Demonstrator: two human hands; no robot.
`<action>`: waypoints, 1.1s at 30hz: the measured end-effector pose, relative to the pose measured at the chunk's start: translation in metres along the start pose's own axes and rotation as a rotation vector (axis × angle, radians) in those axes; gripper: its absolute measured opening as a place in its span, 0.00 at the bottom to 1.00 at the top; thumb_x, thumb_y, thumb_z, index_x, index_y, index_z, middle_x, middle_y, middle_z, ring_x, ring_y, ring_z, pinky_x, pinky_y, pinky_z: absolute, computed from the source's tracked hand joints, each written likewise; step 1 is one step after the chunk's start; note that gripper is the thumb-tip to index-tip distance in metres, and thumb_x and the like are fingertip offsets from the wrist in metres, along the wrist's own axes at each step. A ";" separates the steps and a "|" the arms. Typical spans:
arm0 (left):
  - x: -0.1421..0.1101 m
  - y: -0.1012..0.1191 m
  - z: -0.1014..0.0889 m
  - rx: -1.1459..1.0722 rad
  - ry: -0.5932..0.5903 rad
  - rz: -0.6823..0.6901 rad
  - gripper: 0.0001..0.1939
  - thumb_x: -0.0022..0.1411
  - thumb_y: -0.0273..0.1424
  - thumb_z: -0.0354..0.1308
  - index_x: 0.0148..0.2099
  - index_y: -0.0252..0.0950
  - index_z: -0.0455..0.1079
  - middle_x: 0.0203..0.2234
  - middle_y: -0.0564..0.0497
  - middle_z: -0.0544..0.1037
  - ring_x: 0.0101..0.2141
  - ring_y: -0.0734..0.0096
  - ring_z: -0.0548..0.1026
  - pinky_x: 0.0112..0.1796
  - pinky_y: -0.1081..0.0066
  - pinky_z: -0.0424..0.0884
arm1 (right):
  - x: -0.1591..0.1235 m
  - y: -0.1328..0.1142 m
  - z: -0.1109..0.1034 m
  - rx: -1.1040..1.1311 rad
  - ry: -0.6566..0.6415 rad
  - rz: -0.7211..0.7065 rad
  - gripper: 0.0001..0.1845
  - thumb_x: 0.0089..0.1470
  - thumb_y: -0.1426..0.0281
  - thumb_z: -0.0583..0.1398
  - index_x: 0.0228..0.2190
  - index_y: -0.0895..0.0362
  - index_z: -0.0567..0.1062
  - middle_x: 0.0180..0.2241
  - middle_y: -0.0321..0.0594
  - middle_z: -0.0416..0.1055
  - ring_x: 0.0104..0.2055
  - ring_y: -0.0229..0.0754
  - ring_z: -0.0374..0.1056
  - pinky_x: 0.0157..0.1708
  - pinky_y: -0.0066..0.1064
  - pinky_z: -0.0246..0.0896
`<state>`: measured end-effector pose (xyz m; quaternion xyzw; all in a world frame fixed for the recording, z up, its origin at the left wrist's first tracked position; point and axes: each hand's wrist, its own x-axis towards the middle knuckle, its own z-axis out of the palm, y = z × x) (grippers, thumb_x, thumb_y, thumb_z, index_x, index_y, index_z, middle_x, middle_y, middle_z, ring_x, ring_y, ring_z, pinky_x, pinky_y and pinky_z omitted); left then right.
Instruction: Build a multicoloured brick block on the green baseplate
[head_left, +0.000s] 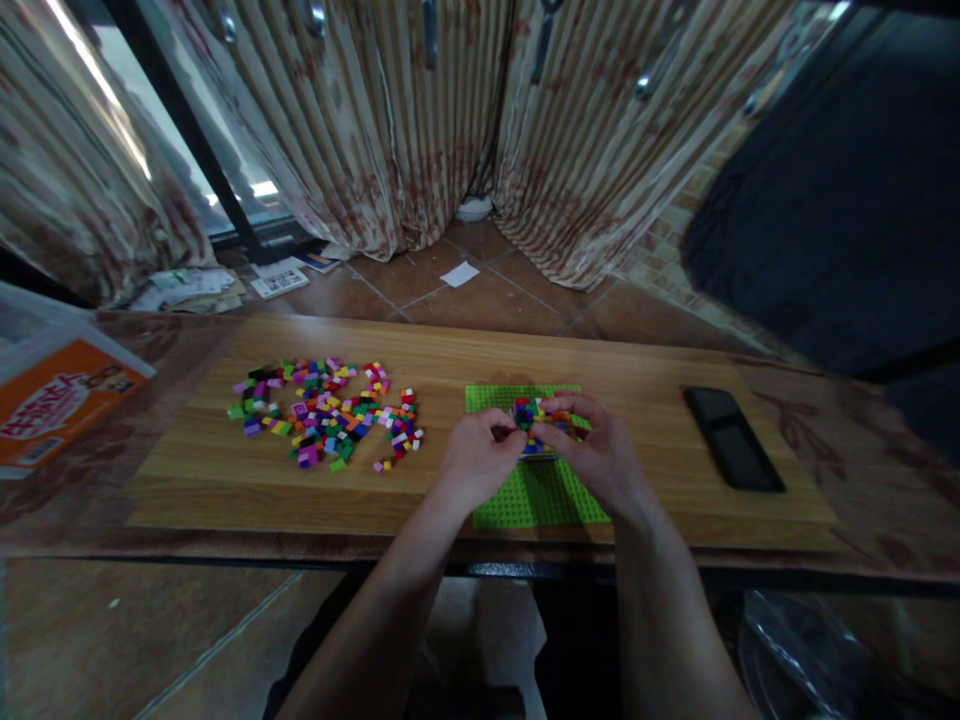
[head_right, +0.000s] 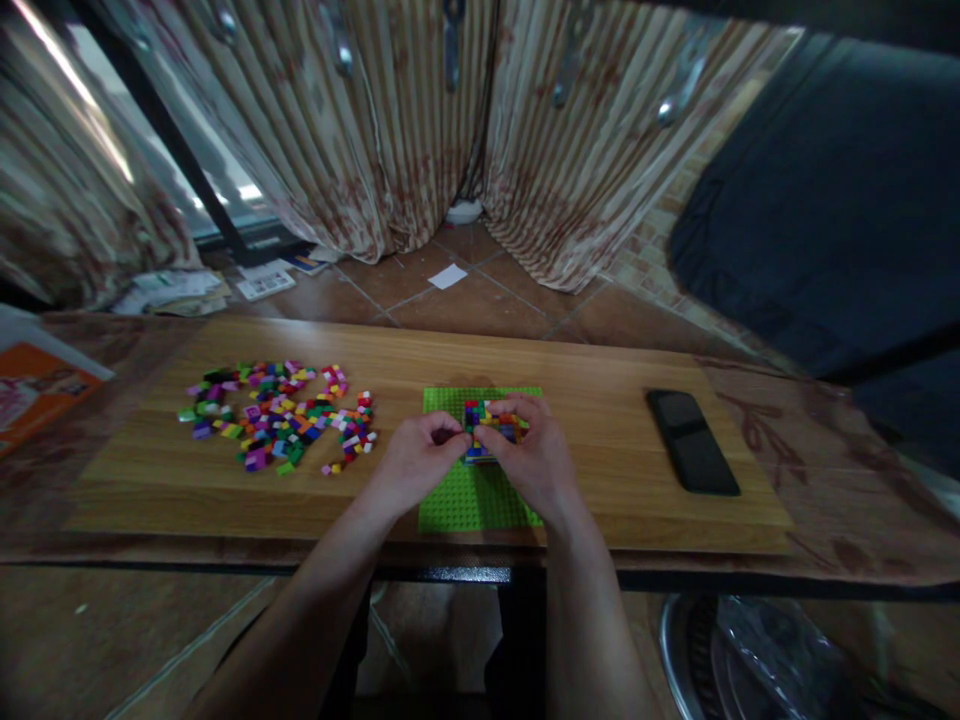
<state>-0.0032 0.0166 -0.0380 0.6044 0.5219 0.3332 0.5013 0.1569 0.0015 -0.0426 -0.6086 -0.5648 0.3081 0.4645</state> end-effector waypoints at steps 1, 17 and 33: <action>0.000 0.000 0.000 -0.001 0.000 0.002 0.06 0.54 0.29 0.56 0.26 0.35 0.69 0.19 0.55 0.70 0.23 0.74 0.67 0.26 0.72 0.59 | 0.000 0.000 0.001 -0.005 -0.002 0.004 0.14 0.42 0.63 0.68 0.34 0.52 0.78 0.45 0.43 0.70 0.48 0.49 0.68 0.48 0.50 0.65; 0.002 -0.002 -0.003 -0.066 0.009 -0.007 0.08 0.55 0.32 0.58 0.27 0.34 0.71 0.19 0.55 0.70 0.23 0.76 0.66 0.27 0.73 0.58 | 0.000 -0.001 0.004 0.073 0.023 0.073 0.15 0.40 0.63 0.69 0.32 0.54 0.77 0.37 0.42 0.75 0.39 0.47 0.72 0.41 0.46 0.69; -0.005 0.025 -0.029 -1.204 -0.149 -0.233 0.27 0.66 0.49 0.44 0.44 0.32 0.73 0.43 0.41 0.77 0.46 0.66 0.75 0.44 0.71 0.70 | -0.014 -0.045 0.027 -0.081 0.069 -0.328 0.05 0.55 0.68 0.62 0.33 0.48 0.79 0.38 0.38 0.73 0.44 0.44 0.69 0.46 0.42 0.65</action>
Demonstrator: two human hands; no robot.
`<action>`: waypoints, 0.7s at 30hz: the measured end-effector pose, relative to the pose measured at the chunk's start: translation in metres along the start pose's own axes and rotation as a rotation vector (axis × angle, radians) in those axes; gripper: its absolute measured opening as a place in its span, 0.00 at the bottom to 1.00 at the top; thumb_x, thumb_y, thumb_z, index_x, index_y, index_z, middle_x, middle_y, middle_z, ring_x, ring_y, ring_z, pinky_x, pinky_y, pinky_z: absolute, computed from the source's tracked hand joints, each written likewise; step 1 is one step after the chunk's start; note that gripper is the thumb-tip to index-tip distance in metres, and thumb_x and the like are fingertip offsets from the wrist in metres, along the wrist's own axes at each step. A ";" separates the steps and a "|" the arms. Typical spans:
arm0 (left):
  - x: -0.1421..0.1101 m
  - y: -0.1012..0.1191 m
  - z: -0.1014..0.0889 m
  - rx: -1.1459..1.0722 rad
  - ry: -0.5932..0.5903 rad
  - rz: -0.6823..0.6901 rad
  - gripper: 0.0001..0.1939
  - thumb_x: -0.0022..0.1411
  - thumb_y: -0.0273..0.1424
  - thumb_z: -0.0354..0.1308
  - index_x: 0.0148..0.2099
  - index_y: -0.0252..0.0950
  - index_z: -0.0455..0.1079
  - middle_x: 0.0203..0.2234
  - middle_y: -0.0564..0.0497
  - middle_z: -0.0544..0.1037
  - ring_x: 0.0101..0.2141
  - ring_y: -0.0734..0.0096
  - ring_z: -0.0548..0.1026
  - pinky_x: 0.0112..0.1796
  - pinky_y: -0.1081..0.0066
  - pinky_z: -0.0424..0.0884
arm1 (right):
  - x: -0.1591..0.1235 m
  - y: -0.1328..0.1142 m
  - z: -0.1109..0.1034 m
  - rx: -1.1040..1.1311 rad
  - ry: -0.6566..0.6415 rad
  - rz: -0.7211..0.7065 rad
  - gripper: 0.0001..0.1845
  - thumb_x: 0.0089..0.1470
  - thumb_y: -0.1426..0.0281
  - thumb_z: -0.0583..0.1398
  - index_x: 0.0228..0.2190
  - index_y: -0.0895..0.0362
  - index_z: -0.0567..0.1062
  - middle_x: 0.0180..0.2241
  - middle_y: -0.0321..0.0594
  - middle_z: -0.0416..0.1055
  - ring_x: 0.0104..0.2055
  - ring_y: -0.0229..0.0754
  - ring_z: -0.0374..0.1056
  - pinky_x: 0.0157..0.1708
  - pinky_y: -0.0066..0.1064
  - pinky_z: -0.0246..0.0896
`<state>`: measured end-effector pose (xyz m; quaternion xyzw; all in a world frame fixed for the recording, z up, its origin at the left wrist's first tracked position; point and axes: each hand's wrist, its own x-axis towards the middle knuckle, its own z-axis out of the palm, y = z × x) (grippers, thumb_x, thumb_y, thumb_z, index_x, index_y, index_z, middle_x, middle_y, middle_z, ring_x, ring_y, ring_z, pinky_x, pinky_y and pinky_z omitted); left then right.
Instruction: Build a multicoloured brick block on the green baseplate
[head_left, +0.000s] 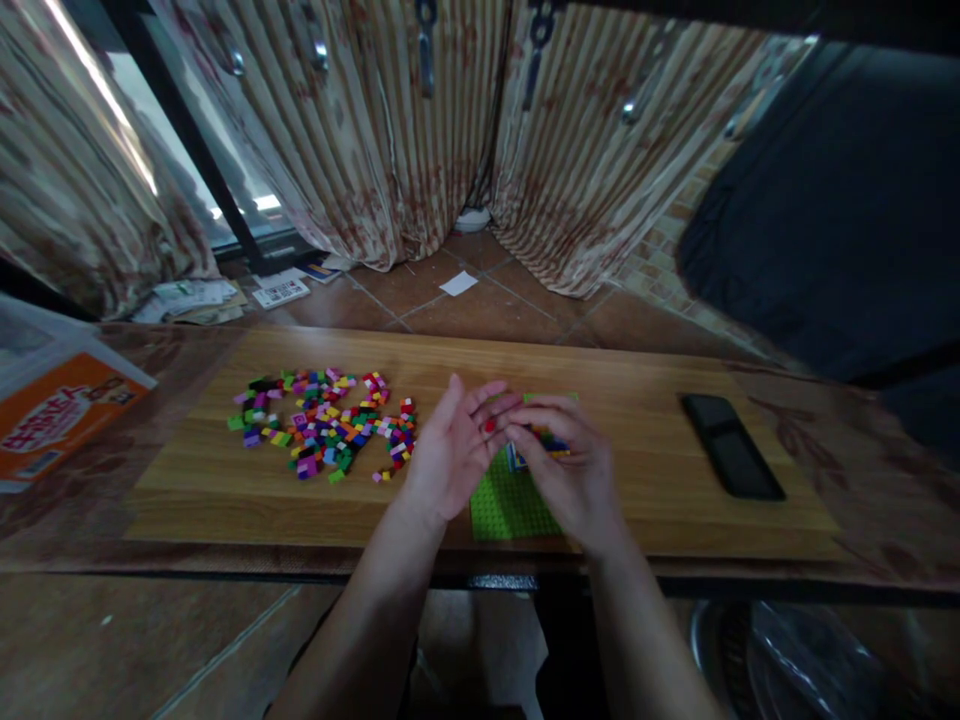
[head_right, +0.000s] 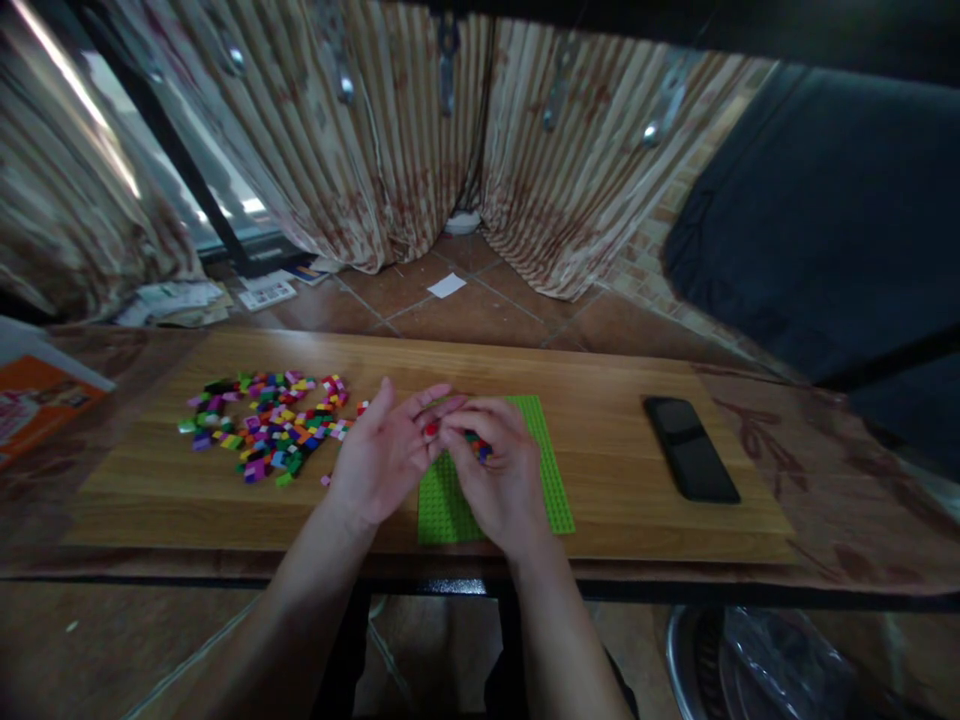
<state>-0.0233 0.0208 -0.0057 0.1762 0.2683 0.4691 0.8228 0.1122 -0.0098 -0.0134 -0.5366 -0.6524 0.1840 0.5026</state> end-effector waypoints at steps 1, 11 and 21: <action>-0.001 0.000 0.000 0.011 -0.012 0.001 0.27 0.66 0.50 0.44 0.45 0.32 0.73 0.43 0.41 0.77 0.46 0.66 0.74 0.44 0.71 0.70 | -0.001 -0.003 0.002 -0.030 -0.038 -0.009 0.05 0.55 0.68 0.62 0.34 0.48 0.79 0.39 0.39 0.73 0.44 0.45 0.69 0.47 0.43 0.64; -0.005 -0.002 0.001 0.112 -0.067 0.016 0.26 0.62 0.51 0.50 0.47 0.34 0.73 0.44 0.43 0.77 0.44 0.66 0.74 0.44 0.70 0.69 | -0.002 0.002 0.008 -0.126 -0.052 -0.034 0.07 0.56 0.69 0.61 0.35 0.49 0.80 0.39 0.41 0.73 0.45 0.46 0.68 0.47 0.44 0.64; 0.014 -0.016 -0.027 0.987 0.238 0.278 0.07 0.56 0.32 0.57 0.30 0.34 0.72 0.21 0.54 0.71 0.24 0.75 0.67 0.28 0.74 0.63 | 0.002 0.036 -0.034 0.189 -0.113 0.205 0.04 0.48 0.67 0.67 0.30 0.47 0.81 0.40 0.38 0.70 0.45 0.44 0.68 0.49 0.43 0.63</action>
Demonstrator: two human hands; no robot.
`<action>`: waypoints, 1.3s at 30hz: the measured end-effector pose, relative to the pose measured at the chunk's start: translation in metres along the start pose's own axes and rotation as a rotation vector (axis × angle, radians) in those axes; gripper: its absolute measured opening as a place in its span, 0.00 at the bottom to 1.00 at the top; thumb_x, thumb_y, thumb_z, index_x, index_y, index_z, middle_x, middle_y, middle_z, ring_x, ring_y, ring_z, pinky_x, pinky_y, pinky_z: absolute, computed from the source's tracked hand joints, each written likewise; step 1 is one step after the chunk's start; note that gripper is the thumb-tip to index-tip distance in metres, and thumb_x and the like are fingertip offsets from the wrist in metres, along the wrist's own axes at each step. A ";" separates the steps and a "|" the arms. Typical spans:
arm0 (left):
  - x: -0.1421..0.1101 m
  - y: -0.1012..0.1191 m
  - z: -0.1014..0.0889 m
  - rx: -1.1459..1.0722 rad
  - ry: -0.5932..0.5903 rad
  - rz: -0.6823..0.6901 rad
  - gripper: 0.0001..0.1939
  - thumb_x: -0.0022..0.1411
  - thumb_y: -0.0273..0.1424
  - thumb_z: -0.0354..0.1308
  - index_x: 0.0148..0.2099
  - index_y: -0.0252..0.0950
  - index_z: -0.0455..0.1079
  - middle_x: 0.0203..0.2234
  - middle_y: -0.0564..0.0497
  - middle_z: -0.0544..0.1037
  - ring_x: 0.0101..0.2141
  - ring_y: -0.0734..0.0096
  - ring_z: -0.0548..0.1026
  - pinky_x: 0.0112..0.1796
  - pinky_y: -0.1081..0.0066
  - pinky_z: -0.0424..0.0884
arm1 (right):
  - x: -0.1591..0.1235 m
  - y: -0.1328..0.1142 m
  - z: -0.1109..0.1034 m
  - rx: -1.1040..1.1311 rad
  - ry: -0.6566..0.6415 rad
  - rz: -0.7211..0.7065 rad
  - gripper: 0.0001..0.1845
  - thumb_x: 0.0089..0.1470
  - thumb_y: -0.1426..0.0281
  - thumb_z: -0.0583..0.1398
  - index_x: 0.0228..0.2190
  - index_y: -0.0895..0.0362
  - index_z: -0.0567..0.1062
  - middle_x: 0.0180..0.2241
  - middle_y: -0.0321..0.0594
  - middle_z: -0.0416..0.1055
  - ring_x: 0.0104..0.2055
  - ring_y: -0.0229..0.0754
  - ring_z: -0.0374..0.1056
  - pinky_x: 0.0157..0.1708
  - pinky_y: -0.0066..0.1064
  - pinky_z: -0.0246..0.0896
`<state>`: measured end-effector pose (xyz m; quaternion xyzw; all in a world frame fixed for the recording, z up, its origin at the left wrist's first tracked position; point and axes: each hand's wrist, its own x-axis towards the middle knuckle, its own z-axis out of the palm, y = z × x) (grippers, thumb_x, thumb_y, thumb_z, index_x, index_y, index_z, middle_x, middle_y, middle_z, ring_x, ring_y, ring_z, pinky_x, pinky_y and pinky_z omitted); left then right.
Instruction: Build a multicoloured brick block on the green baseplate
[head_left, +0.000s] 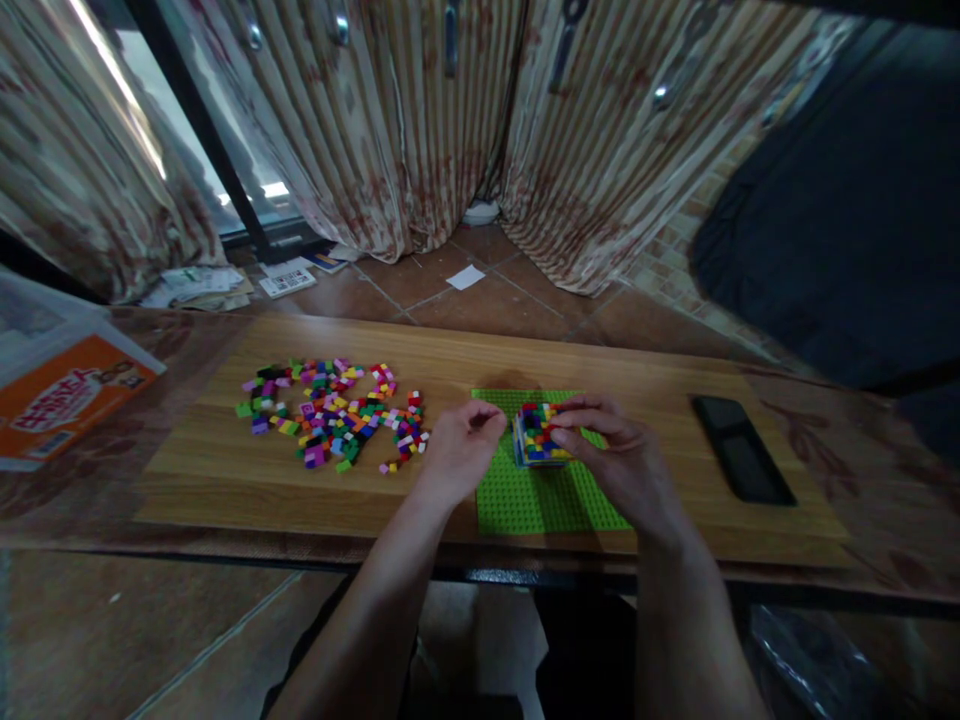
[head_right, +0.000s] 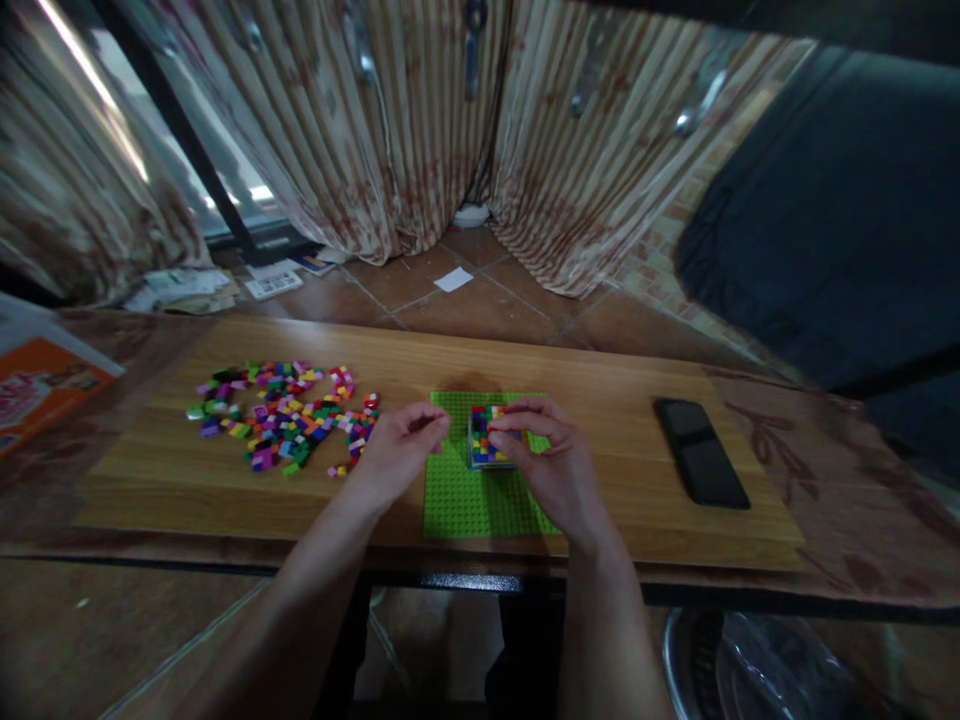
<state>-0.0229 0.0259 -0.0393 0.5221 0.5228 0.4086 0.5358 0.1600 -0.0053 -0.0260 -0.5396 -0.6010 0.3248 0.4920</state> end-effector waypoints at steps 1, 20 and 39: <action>-0.001 -0.001 0.001 0.030 -0.044 -0.009 0.07 0.56 0.32 0.56 0.30 0.34 0.72 0.20 0.55 0.70 0.23 0.75 0.66 0.27 0.74 0.62 | 0.000 0.001 0.000 -0.025 -0.022 0.000 0.04 0.47 0.66 0.67 0.30 0.46 0.81 0.41 0.38 0.70 0.47 0.45 0.67 0.50 0.45 0.62; -0.007 0.000 0.010 0.021 -0.266 -0.064 0.09 0.57 0.33 0.55 0.28 0.34 0.69 0.19 0.56 0.68 0.22 0.76 0.66 0.26 0.74 0.62 | 0.000 0.007 0.011 -0.305 0.016 -0.051 0.04 0.44 0.69 0.68 0.28 0.49 0.81 0.46 0.42 0.71 0.52 0.51 0.64 0.54 0.54 0.56; -0.005 0.001 0.012 0.153 -0.188 -0.019 0.11 0.57 0.34 0.55 0.25 0.35 0.69 0.16 0.57 0.67 0.21 0.76 0.63 0.25 0.74 0.56 | 0.003 0.014 0.017 -0.154 0.062 0.036 0.08 0.44 0.67 0.67 0.31 0.53 0.79 0.47 0.44 0.70 0.53 0.51 0.66 0.56 0.52 0.58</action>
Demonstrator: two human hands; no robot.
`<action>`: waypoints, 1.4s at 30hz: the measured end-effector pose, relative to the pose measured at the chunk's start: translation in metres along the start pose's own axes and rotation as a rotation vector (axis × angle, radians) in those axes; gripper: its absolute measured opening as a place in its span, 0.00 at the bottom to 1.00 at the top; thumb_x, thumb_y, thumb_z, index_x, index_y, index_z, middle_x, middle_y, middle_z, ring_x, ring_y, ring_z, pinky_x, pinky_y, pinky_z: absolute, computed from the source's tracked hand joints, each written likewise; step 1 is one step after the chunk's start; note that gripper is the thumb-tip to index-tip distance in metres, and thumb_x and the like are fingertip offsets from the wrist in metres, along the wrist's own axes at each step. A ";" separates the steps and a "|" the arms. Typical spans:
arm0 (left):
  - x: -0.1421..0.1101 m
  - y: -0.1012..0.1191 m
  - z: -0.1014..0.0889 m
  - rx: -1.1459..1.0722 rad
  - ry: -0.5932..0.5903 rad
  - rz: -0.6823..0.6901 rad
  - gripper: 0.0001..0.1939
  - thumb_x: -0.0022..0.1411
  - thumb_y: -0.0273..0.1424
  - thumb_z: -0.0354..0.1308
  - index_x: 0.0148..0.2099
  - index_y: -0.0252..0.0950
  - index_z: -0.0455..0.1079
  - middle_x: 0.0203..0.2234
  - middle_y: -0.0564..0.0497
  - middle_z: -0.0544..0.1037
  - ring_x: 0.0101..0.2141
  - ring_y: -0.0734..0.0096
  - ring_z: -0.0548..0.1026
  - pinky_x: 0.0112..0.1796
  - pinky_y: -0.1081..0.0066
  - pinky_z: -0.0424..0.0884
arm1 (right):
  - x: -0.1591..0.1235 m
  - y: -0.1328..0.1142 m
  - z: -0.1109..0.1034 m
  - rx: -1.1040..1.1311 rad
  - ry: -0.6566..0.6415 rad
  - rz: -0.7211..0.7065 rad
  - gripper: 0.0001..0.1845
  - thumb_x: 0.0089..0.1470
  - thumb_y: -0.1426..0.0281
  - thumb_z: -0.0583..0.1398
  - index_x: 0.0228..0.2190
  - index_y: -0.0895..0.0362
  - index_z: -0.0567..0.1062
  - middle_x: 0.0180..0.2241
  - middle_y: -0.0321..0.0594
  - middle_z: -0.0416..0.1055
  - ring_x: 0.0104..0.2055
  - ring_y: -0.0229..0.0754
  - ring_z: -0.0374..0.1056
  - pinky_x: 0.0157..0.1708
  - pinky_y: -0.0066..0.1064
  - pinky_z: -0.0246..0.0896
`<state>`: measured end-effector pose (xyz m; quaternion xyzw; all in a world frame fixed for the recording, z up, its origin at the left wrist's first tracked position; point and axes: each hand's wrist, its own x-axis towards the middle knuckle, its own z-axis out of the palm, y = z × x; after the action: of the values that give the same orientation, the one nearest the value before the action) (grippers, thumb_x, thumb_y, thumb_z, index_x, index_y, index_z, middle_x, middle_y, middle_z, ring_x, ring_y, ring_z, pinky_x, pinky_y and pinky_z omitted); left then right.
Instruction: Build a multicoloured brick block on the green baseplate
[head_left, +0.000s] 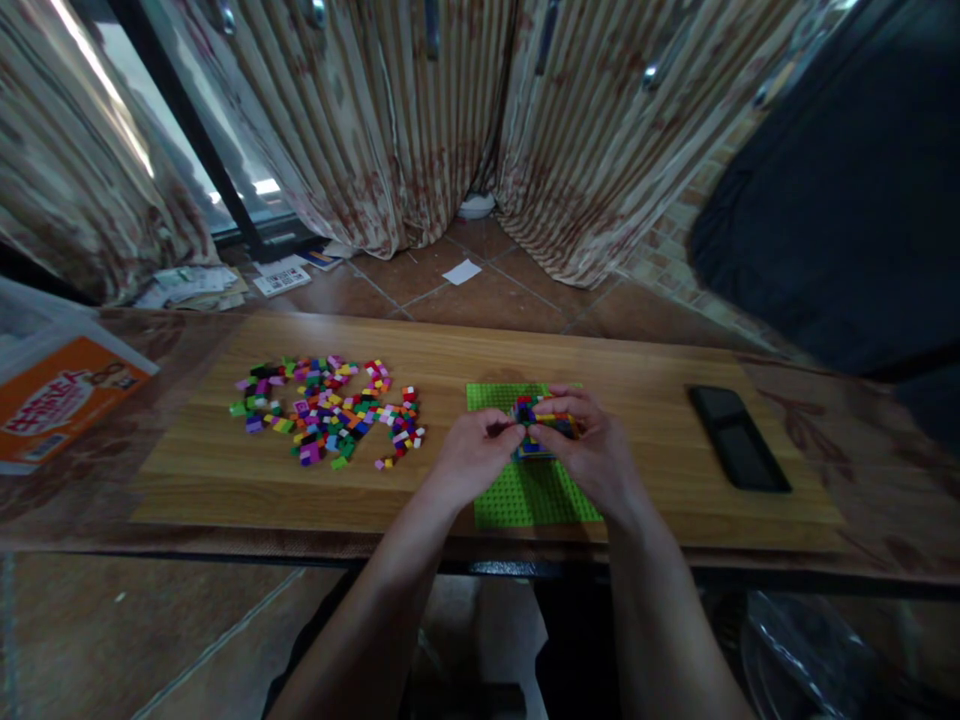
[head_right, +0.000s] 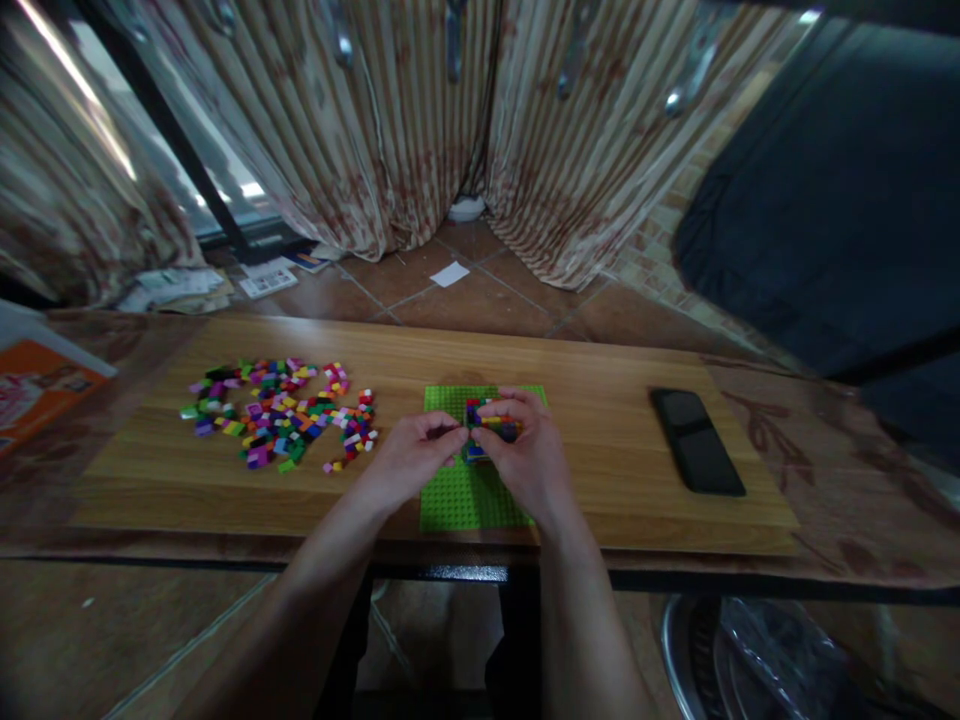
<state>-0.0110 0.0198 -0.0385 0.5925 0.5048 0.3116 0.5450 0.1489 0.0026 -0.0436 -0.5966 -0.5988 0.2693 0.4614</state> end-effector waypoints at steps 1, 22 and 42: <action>0.000 0.000 0.000 -0.004 0.005 -0.002 0.11 0.57 0.34 0.55 0.25 0.35 0.69 0.16 0.57 0.67 0.21 0.76 0.63 0.24 0.74 0.56 | 0.000 0.000 0.001 0.012 0.014 0.011 0.07 0.44 0.68 0.67 0.30 0.53 0.79 0.46 0.44 0.70 0.53 0.51 0.66 0.56 0.52 0.58; 0.003 -0.002 -0.023 -0.017 0.192 0.042 0.09 0.58 0.31 0.54 0.28 0.34 0.71 0.18 0.56 0.70 0.22 0.75 0.67 0.26 0.75 0.62 | -0.001 -0.001 -0.002 0.400 0.195 0.181 0.12 0.43 0.63 0.68 0.31 0.53 0.79 0.43 0.41 0.76 0.42 0.44 0.73 0.41 0.39 0.70; 0.012 -0.017 -0.067 1.060 0.609 -0.147 0.11 0.62 0.30 0.52 0.43 0.31 0.72 0.39 0.36 0.78 0.45 0.53 0.75 0.42 0.63 0.69 | 0.003 -0.005 0.001 0.369 0.445 0.145 0.09 0.43 0.64 0.68 0.26 0.57 0.79 0.25 0.37 0.76 0.26 0.39 0.71 0.26 0.31 0.68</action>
<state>-0.0739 0.0518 -0.0432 0.6311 0.7634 0.1350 0.0276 0.1457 0.0048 -0.0389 -0.5884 -0.3797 0.2687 0.6614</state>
